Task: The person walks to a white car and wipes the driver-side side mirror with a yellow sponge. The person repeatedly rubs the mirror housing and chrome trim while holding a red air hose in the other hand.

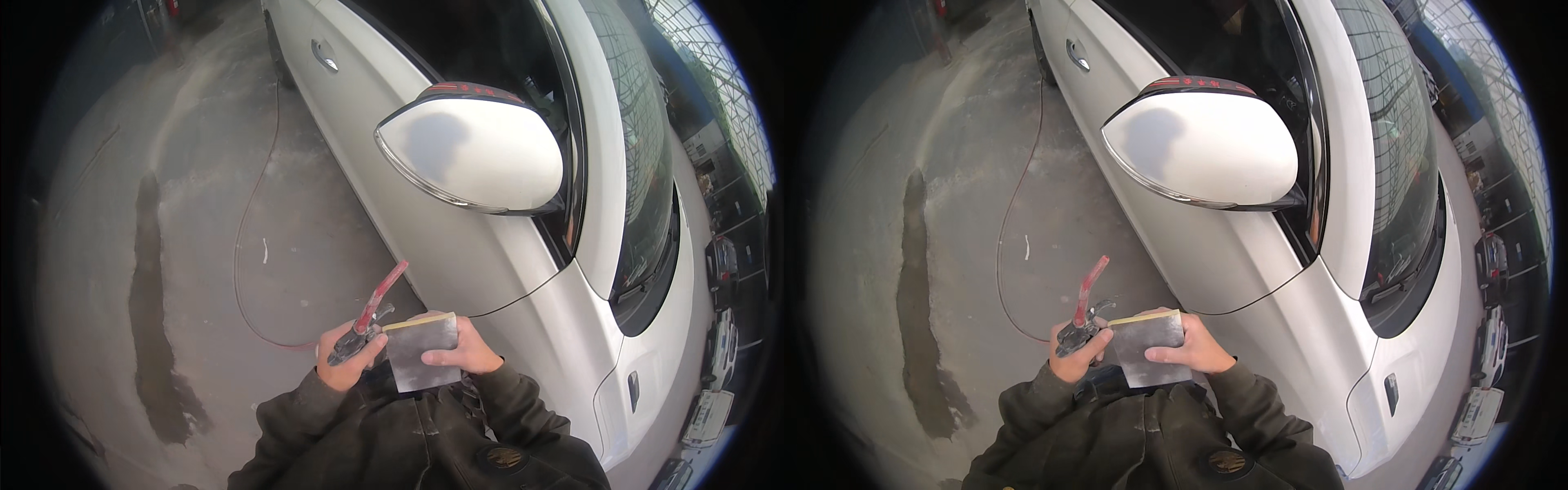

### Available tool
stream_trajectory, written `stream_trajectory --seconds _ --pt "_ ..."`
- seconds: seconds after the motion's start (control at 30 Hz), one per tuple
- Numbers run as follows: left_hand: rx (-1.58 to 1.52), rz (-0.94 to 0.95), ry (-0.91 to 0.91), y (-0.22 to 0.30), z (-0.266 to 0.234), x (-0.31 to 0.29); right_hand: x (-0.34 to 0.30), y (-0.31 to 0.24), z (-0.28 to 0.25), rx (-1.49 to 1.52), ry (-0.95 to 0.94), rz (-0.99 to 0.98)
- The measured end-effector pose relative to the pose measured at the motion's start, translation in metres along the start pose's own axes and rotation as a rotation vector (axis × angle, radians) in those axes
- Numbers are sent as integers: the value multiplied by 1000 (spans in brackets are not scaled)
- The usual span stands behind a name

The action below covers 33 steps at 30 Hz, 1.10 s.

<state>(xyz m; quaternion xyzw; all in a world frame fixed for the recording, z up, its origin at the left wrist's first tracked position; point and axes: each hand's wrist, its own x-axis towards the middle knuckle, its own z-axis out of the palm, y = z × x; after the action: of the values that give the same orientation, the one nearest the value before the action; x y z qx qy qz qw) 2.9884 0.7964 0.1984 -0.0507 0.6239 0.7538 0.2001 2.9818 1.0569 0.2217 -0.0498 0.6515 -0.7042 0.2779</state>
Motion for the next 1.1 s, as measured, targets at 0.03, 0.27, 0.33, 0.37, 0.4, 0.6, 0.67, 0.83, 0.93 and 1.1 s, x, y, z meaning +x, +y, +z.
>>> stream_trajectory --seconds 0.03,0.27,0.33,0.37,0.4,0.6,0.67,0.83,0.93,1.1 --pt "-25 18 25 -5 3 -2 1 -1 0 34 -38 60" --pt "-75 160 33 -44 19 -3 12 -7 -5 -317 -19 69" --pt "-124 219 50 -56 30 -1 15 -16 -15 -554 65 -11" --pt "-118 217 31 -63 29 0 14 -26 -21 -509 191 64" --pt "-140 195 26 -69 30 2 13 -36 -38 -717 265 -33" --pt "-260 182 -54 -97 29 14 50 -166 -24 -1130 627 -350" --pt "-190 286 -86 -102 29 24 68 -186 -23 -1513 597 -523" --pt "-232 207 -117 -115 17 30 105 -188 -12 -1811 623 -596" --pt "-234 185 -130 -118 14 32 108 -183 -13 -1853 727 -622" --pt "-271 151 -145 -118 8 34 108 -183 -12 -1843 792 -675"
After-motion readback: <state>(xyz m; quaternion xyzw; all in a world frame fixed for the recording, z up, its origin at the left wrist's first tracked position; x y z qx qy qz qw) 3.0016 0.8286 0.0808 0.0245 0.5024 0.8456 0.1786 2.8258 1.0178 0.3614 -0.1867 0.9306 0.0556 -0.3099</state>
